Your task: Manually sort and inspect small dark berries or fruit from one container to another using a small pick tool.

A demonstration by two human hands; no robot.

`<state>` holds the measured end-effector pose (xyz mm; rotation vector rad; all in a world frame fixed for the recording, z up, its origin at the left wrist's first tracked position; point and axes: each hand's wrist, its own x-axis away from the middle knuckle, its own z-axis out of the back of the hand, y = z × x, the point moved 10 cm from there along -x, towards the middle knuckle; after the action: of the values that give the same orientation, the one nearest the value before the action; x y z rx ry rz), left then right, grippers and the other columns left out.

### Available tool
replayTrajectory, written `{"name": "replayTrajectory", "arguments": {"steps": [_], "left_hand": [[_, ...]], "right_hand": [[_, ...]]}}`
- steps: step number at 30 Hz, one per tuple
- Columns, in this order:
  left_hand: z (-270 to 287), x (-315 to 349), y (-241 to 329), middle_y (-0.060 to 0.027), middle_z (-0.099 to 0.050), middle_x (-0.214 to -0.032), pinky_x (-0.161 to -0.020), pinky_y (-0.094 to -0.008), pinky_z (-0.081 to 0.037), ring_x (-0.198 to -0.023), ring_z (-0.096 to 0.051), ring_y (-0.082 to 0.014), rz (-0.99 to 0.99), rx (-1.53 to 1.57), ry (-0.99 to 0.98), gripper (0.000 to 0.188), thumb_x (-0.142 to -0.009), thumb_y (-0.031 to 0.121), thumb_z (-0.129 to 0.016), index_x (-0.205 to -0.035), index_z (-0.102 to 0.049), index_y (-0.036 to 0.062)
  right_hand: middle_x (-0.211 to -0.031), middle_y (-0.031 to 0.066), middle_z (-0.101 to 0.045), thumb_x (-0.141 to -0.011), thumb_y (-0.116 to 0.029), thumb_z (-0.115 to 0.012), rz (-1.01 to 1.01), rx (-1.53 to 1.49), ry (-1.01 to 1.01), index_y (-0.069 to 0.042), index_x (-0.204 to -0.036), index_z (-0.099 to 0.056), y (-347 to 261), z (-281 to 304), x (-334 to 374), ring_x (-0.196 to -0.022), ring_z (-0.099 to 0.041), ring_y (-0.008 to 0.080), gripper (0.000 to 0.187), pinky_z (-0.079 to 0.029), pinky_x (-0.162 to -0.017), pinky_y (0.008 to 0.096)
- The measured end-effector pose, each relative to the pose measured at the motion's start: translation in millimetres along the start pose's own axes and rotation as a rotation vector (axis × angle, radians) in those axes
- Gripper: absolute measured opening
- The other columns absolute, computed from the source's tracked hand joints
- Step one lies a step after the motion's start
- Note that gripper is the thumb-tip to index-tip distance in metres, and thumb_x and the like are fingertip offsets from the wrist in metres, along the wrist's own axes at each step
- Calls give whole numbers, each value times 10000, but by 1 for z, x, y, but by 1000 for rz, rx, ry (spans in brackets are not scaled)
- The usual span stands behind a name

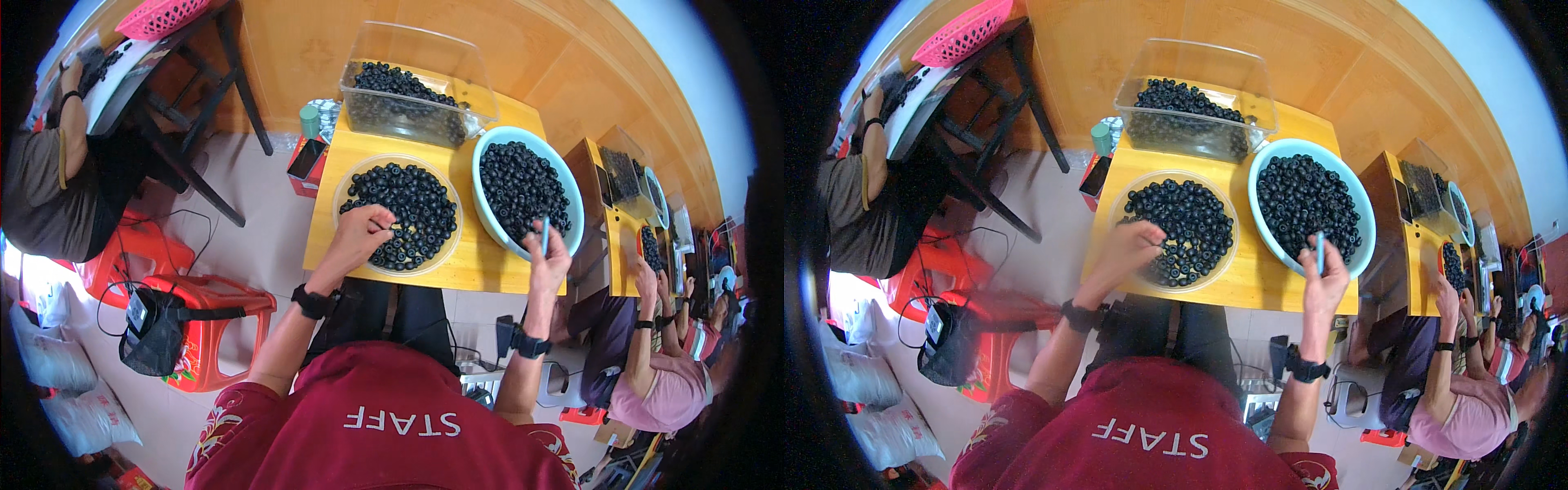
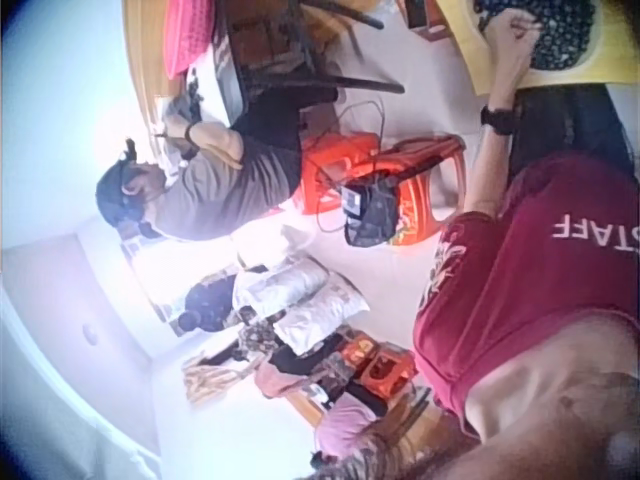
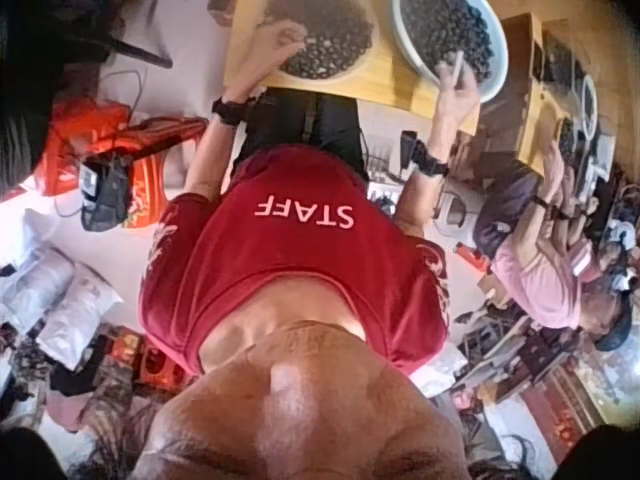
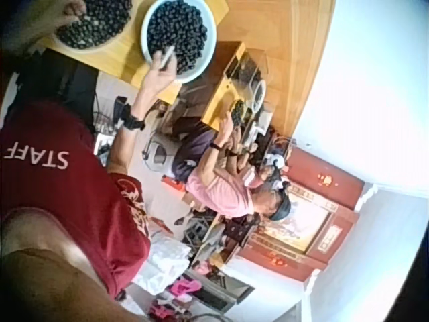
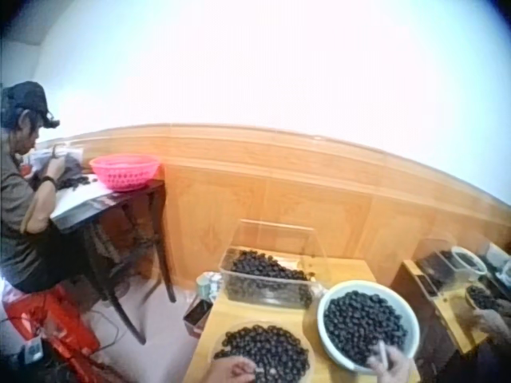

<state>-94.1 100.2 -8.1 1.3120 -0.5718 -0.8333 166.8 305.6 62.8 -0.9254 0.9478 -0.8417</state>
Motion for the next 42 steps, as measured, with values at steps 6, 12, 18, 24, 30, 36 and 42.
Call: {"name": "replayTrajectory", "arguments": {"steps": [6, 12, 18, 24, 30, 36, 42], "left_hand": [[-40, -44, 53, -155, -508, -888, -671, -412, -468, -806, -566, -345, -304, -417, -60, 243, -664, -20, -616, -896, -557, 26], [-76, -71, 23, -156, -516, -869, -718, -410, -457, -841, -550, -343, -352, -689, -187, 302, -609, -63, -634, -884, -550, 31], [-91, -48, 17, -132, -540, -819, -707, -405, -448, -831, -556, -328, -378, -695, -402, 186, -596, -14, -652, -744, -544, 16], [-66, -29, 32, -108, -588, -740, -641, -337, -465, -717, -591, -247, -292, -500, -370, 192, -613, 55, -700, -724, -547, 20], [-50, 2, 22, -67, -627, -789, -658, -231, -505, -742, -617, -112, 131, 437, -355, 112, -772, 60, -648, -807, -544, 39], [-61, 34, 12, -66, -617, -875, -681, -247, -519, -764, -624, -138, 305, 900, -335, 117, -857, 133, -574, -930, -564, 42], [-77, 43, 4, -29, -599, -888, -699, -225, -484, -744, -574, -101, 329, 1206, -356, 217, -886, 157, -536, -1056, -587, 33]], "right_hand": [[-730, -1, -592, -818, -64, -604, -70, 62, -99, -2, -895, -637, 11, -18, 45, -628, -531, 66, 104, -419, -593, 205], [-716, -3, -581, -816, -68, -604, -140, 1, -103, 1, -903, -639, 10, -23, 63, -616, -524, 63, 116, -414, -591, 201], [-660, -14, -568, -800, -57, -622, -189, -57, -86, 2, -886, -645, 24, -20, 71, -594, -521, 55, 107, -428, -562, 198], [-654, -15, -569, -797, -46, -621, -218, -26, -107, -3, -890, -646, 31, -20, 78, -588, -521, 54, 106, -427, -559, 197], [-654, -2, -582, -797, -41, -617, -230, -69, -159, 7, -890, -647, 29, -38, 87, -594, -524, 54, 109, -427, -559, 200], [-674, 6, -594, -805, -60, -619, -221, -82, -235, 8, -879, -640, 18, -64, 94, -596, -542, 65, 102, -426, -570, 201], [-729, 14, -613, -809, -52, -608, -257, -102, -293, 18, -917, -646, 12, -75, 103, -630, -545, 59, 134, -451, -596, 202]]}}
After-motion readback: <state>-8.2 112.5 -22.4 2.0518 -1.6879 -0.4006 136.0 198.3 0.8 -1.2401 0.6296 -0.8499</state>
